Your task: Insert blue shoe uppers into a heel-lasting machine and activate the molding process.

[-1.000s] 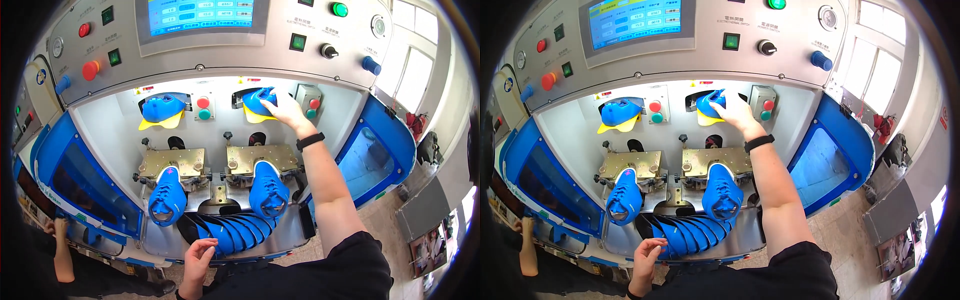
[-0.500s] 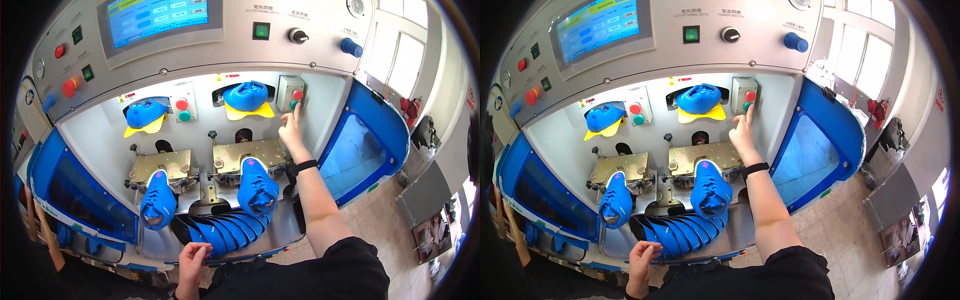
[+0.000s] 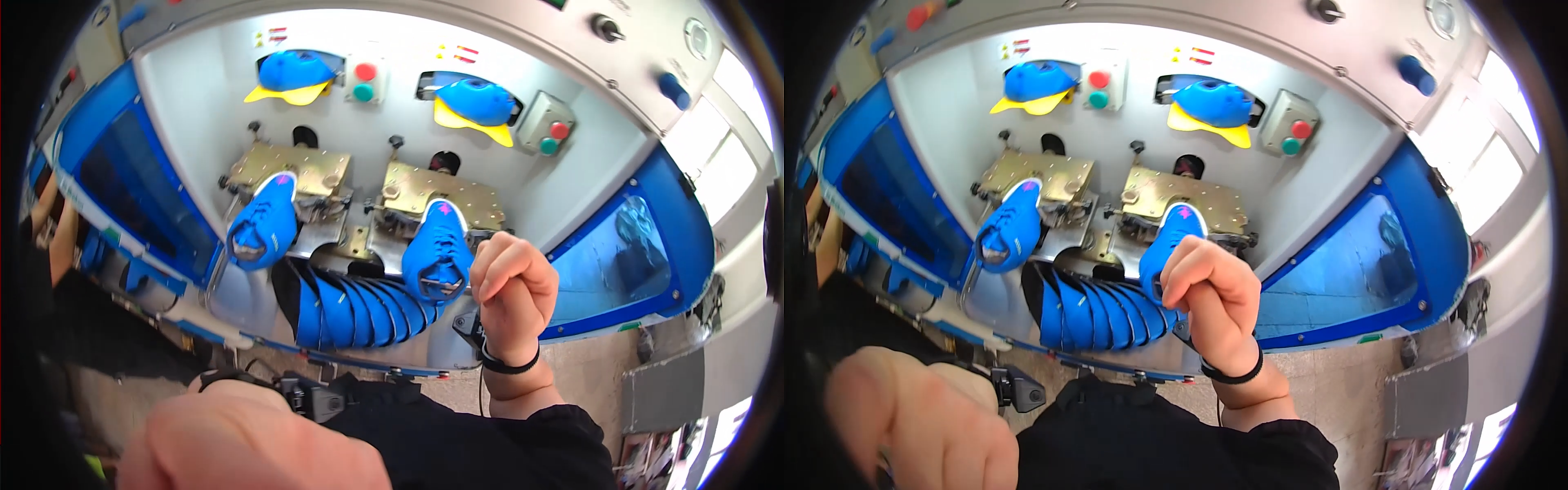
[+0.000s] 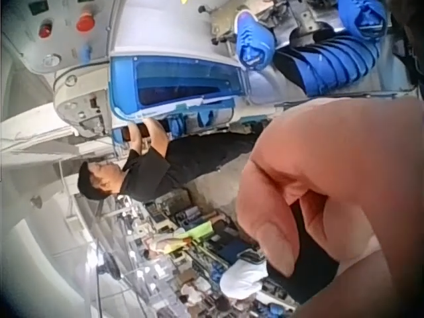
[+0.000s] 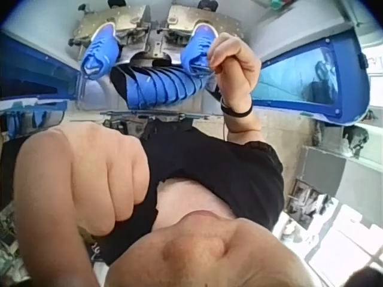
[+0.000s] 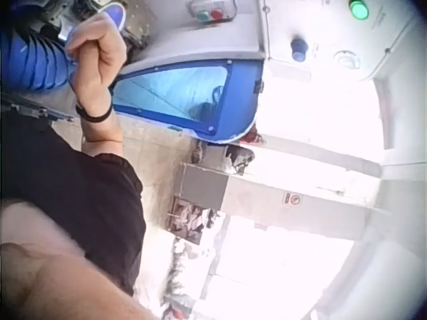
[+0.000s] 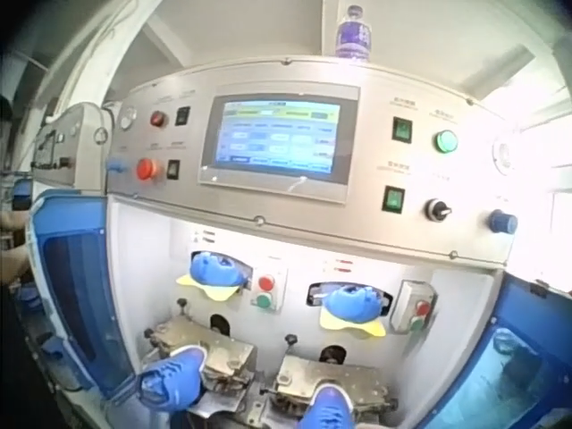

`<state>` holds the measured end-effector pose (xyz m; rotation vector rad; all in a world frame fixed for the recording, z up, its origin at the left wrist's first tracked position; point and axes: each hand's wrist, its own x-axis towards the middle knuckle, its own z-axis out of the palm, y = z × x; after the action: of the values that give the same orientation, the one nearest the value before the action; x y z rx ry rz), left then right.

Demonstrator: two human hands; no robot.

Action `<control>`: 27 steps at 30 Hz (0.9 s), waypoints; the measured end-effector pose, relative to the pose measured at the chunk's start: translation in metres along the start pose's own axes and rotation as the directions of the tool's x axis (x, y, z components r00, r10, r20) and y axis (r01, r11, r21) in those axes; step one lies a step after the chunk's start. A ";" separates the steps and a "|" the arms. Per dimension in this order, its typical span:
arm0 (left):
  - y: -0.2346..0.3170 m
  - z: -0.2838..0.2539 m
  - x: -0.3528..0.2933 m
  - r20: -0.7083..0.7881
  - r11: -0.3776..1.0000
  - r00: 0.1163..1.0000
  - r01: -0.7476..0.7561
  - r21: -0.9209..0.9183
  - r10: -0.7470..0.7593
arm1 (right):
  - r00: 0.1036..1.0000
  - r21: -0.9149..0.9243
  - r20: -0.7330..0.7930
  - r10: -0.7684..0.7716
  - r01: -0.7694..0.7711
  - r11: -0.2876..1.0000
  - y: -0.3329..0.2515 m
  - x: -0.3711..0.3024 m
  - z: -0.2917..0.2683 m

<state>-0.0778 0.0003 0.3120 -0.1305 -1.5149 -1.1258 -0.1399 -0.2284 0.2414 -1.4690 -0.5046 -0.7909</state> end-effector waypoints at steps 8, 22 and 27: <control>-0.026 0.026 0.006 -0.045 0.990 0.995 -0.079 0.119 0.085 | 0.962 0.036 0.148 0.232 -0.239 0.970 0.012 -0.044 0.001; -0.054 0.024 -0.014 -0.293 0.900 0.941 -0.030 0.434 0.173 | 0.867 0.064 0.262 0.425 -0.455 0.888 0.025 -0.069 -0.009; -0.059 0.026 -0.015 -0.297 0.786 0.926 0.002 0.619 0.231 | 0.892 0.087 0.283 0.352 -0.389 0.917 0.030 -0.071 -0.009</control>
<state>-0.1289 -0.0051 0.2708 0.4081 -1.4378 -0.4725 -0.1660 -0.2275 0.1679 -1.4846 -0.4472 -0.2520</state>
